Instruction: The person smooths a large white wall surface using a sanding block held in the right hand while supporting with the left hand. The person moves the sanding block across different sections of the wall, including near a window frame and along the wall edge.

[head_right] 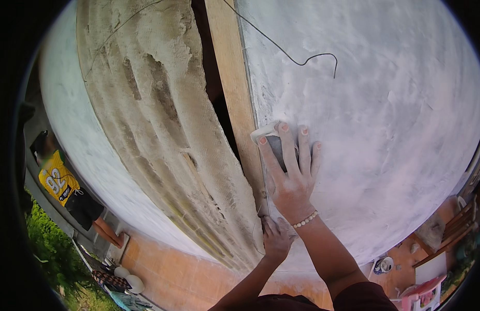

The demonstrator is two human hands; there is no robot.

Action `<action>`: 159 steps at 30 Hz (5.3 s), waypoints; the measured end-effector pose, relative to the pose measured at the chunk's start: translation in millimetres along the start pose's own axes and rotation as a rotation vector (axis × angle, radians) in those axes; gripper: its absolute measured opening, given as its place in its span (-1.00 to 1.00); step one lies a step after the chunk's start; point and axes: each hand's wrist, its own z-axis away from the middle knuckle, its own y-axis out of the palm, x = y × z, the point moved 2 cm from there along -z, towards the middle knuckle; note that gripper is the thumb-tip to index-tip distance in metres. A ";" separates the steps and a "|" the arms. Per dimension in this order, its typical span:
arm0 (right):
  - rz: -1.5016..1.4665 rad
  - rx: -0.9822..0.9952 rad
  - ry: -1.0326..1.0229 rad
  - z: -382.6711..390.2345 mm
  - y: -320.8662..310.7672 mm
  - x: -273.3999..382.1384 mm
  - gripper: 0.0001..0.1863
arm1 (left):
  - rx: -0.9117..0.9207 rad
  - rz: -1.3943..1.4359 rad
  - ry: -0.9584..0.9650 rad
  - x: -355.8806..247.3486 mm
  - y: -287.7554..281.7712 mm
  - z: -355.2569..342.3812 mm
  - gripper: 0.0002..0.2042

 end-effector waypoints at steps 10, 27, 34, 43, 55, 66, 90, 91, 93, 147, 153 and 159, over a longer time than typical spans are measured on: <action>0.067 -0.206 -0.149 -107.7 1.6 -27.6 -0.49 | -0.063 -0.001 -0.075 -24.1 -9.3 -10.4 0.07; 0.206 -0.400 -0.181 -164.9 -5.1 -27.7 -0.42 | -0.615 0.245 0.235 -28.8 -120.9 -135.7 -0.25; 0.093 -0.333 -0.140 -200.5 -25.1 -22.3 -0.44 | -0.750 0.078 0.097 -42.6 -197.5 -228.5 -0.29; 0.241 -0.525 -0.067 -218.5 -43.0 -67.3 -0.44 | -0.707 -0.012 0.143 -26.5 -202.5 -233.5 -0.16; 0.237 -0.287 -0.105 -142.8 -36.2 -76.6 -0.41 | -0.734 -0.014 0.216 -31.0 -262.9 -289.3 -0.26; 0.202 -0.479 -0.122 -201.8 -45.6 -97.2 -0.55 | -0.885 -0.104 0.367 -28.7 -325.4 -344.4 -0.30; 0.170 -0.234 -0.260 -201.0 -50.5 -66.0 -0.53 | -0.903 -0.165 0.381 -21.6 -322.5 -343.3 -0.33; 0.139 -0.221 -0.255 -196.7 -51.8 -76.1 -0.52 | -0.901 -0.166 0.382 -21.7 -322.3 -343.9 -0.34; 0.233 -0.338 -0.207 -191.7 -53.2 -100.4 -0.54 | -0.885 -0.128 0.394 -21.1 -322.3 -342.3 -0.35; 0.202 -0.226 -0.511 -242.8 -76.2 -99.1 -0.46 | -0.843 -0.124 0.227 -38.8 -301.6 -321.0 -0.24; 0.129 -0.259 -0.264 -291.0 -84.2 -103.4 -0.50 | -0.776 -0.083 0.200 -31.5 -288.1 -299.5 -0.22; 0.147 -0.226 -0.450 -275.2 -31.8 -49.3 -0.47 | -0.731 -0.044 0.095 -34.3 -264.4 -284.7 -0.22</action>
